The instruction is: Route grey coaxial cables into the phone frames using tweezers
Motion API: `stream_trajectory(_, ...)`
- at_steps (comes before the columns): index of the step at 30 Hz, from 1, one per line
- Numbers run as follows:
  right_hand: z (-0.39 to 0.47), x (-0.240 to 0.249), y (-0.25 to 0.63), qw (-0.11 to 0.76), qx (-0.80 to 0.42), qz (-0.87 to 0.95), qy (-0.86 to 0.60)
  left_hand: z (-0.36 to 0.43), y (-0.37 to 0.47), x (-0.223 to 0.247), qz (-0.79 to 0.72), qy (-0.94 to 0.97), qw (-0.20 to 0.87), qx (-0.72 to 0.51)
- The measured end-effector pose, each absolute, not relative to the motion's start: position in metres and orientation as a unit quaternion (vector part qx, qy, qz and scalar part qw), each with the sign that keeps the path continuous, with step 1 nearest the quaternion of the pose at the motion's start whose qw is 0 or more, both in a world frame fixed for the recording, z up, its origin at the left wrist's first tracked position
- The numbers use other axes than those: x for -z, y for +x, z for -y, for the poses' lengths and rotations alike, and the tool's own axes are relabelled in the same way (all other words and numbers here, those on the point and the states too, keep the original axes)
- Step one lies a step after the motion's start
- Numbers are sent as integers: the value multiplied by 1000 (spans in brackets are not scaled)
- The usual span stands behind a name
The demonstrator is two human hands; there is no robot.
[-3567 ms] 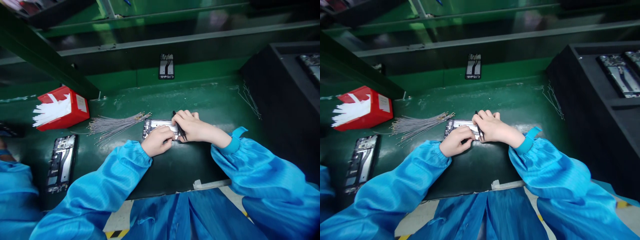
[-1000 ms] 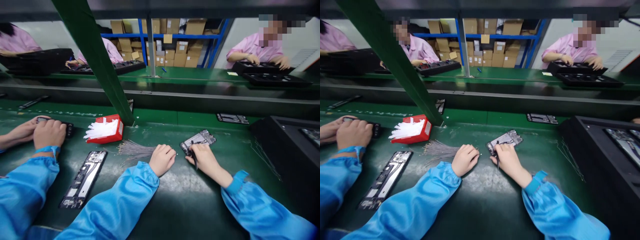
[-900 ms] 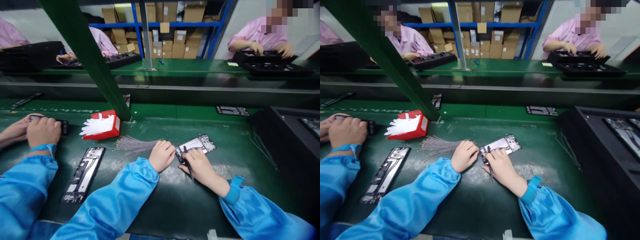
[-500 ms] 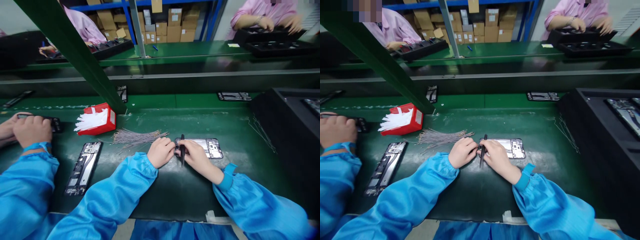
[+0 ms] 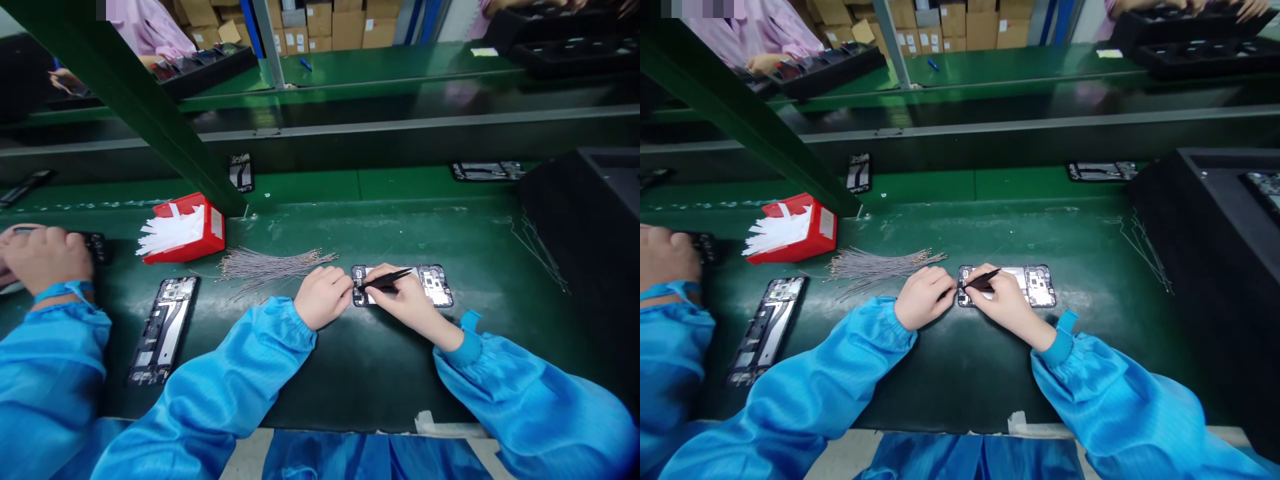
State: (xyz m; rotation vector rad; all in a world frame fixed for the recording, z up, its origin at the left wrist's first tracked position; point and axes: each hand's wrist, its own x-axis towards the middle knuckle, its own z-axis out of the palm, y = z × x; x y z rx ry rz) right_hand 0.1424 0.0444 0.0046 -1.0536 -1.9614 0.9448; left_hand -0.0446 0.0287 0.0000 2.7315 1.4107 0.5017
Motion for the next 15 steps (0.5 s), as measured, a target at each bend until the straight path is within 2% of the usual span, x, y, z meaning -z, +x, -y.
stream_trajectory(7, -43, -9, 140, 339, -326, 779, -415, -28, -43, 0, -451, 878, 9, -159)
stream_trajectory(15, -45, -4, 142, 351, -349, 761, -419, -28, -43, -1, -449, 881, 4, -149)
